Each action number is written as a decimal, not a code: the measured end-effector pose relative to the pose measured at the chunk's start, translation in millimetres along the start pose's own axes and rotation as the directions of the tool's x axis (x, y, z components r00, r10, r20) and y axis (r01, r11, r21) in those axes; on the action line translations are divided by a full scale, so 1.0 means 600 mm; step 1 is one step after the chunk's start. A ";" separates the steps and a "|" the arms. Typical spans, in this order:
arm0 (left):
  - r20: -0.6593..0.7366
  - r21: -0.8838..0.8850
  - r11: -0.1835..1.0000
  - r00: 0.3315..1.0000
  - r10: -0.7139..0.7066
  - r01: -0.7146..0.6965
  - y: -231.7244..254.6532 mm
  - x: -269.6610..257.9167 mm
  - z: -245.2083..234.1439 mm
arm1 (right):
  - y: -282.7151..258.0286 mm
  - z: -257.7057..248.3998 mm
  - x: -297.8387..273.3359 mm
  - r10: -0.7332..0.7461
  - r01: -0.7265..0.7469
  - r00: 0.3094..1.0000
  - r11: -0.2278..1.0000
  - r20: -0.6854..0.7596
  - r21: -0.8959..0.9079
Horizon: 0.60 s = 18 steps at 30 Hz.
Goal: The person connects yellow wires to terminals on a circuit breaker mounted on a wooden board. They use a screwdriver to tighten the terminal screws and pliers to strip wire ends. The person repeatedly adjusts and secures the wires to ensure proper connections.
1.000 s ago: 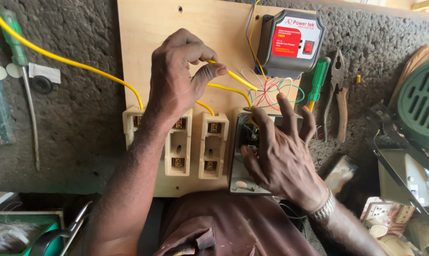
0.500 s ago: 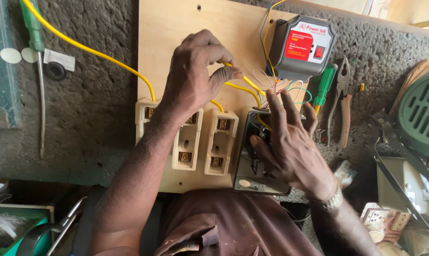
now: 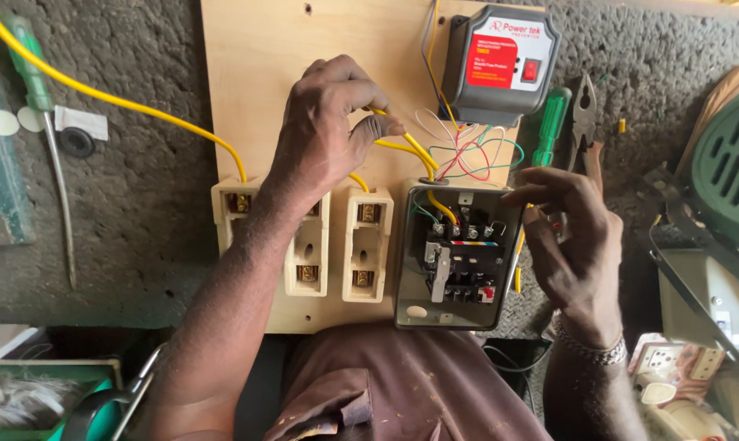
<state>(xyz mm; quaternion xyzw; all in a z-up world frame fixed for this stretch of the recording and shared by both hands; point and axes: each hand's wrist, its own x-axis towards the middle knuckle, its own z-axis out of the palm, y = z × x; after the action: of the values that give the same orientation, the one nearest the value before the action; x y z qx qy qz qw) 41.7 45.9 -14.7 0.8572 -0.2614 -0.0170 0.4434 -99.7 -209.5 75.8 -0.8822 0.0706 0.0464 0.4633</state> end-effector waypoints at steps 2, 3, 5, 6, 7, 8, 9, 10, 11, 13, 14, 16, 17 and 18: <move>0.010 -0.007 1.000 1.000 -0.004 0.004 0.004 0.001 0.006 | 0.003 0.003 -0.002 -0.009 0.009 1.000 1.000 -0.003 -0.003; 0.025 -0.003 1.000 1.000 0.005 -0.005 0.004 0.003 0.006 | 0.004 0.005 -0.003 0.008 -0.007 1.000 1.000 -0.004 0.012; 0.055 0.002 1.000 0.998 0.025 -0.025 0.006 0.005 0.006 | 0.007 0.005 -0.003 0.016 -0.016 1.000 1.000 -0.004 0.017; 0.069 -0.002 1.000 0.997 0.019 -0.019 0.006 0.004 0.005 | 0.009 0.005 -0.003 0.009 -0.009 1.000 1.000 0.000 0.010; 0.083 -0.005 1.000 0.996 0.014 -0.013 0.005 0.004 0.004 | 0.009 0.005 -0.002 0.001 -0.001 1.000 1.000 0.004 0.003; 0.094 -0.005 1.000 0.996 0.006 -0.006 0.004 0.002 0.000 | 0.009 0.006 0.000 -0.016 0.016 1.000 1.000 0.003 -0.023; 0.121 0.000 1.000 0.993 -0.005 0.005 0.002 0.002 -0.004 | 0.007 0.007 0.001 -0.033 0.033 0.999 0.998 0.003 -0.050; 0.145 0.006 1.000 0.989 -0.017 0.016 0.001 0.002 -0.008 | 0.006 0.008 0.004 -0.052 0.052 0.999 0.996 0.004 -0.075; 0.170 0.013 1.000 0.985 -0.028 0.027 -0.001 0.002 -0.012 | 0.003 0.010 0.007 -0.089 0.090 0.996 0.992 0.018 -0.089; 0.236 0.059 0.997 0.970 -0.059 0.046 -0.005 0.006 -0.017 | -0.001 0.011 0.015 -0.160 0.165 0.986 0.979 0.045 -0.119; 0.267 0.081 0.995 0.961 -0.074 0.054 -0.006 0.009 -0.018 | -0.004 0.013 0.017 -0.179 0.187 0.982 0.970 0.065 -0.154; 0.319 0.149 0.987 0.942 -0.099 0.054 -0.011 0.015 -0.016 | -0.007 0.016 0.026 -0.214 0.233 0.971 0.946 0.107 -0.223; 0.343 0.182 0.982 0.932 -0.114 0.053 -0.013 0.018 -0.014 | -0.009 0.017 0.029 -0.217 0.240 0.969 0.940 0.117 -0.244; 0.349 0.221 0.975 0.932 -0.101 0.023 -0.016 0.018 -0.012 | -0.010 0.019 0.034 -0.222 0.250 0.966 0.932 0.131 -0.262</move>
<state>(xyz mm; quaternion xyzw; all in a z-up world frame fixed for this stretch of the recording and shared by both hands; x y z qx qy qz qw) 57.2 50.8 -15.5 0.8902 -0.3106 -0.1587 0.2929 -78.6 -198.4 71.2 -0.9367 -0.0663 0.0436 0.3409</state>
